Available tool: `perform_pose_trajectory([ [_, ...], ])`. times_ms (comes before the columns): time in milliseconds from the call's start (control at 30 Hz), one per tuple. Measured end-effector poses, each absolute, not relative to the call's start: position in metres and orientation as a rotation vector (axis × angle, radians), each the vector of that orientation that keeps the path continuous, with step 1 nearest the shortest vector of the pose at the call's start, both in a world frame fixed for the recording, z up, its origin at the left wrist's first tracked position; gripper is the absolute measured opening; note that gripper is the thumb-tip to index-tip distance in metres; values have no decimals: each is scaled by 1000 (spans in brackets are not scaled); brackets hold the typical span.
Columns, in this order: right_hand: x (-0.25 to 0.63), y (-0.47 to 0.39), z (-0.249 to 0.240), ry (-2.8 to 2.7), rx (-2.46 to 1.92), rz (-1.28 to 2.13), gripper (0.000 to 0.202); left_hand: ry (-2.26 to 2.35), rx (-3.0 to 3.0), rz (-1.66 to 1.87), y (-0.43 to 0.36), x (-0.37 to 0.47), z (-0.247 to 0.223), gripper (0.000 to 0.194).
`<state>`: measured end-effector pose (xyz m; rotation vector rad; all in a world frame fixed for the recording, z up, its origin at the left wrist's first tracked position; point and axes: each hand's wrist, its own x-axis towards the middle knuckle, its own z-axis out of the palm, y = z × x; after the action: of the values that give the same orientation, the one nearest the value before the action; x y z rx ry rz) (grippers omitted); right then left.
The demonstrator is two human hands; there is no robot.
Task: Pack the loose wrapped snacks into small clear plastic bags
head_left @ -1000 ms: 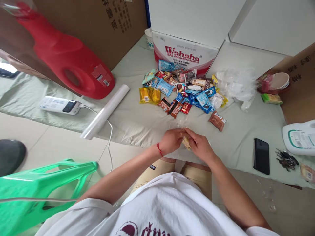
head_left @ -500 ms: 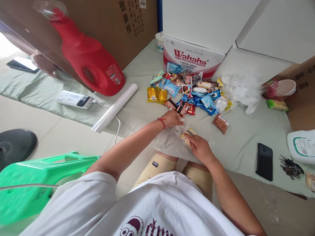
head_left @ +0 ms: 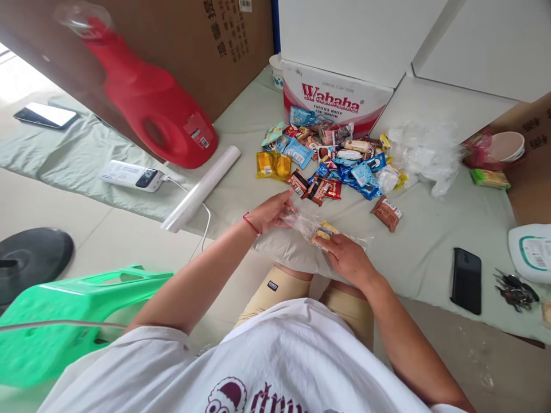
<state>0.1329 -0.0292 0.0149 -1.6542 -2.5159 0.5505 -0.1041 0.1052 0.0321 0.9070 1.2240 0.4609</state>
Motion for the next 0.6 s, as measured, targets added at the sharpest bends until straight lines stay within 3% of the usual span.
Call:
perform_pose_trajectory([
  [100,131,-29,15,-2510,-1654,544,49,1258,915,432,92,-96,41,68],
  [167,131,-30,15,-2501,-1642,545,48,1347,1067,430,88,-89,43,71],
  [300,131,-30,17,-2486,-1633,566,48,1381,1457,451,79,-71,46,19],
  [367,131,-29,17,-2476,-1631,590,46,1317,1598,467,69,-56,49,7],
  [600,126,-41,20,-2314,-1509,662,37,1142,2027,315,31,-15,45,43],
])
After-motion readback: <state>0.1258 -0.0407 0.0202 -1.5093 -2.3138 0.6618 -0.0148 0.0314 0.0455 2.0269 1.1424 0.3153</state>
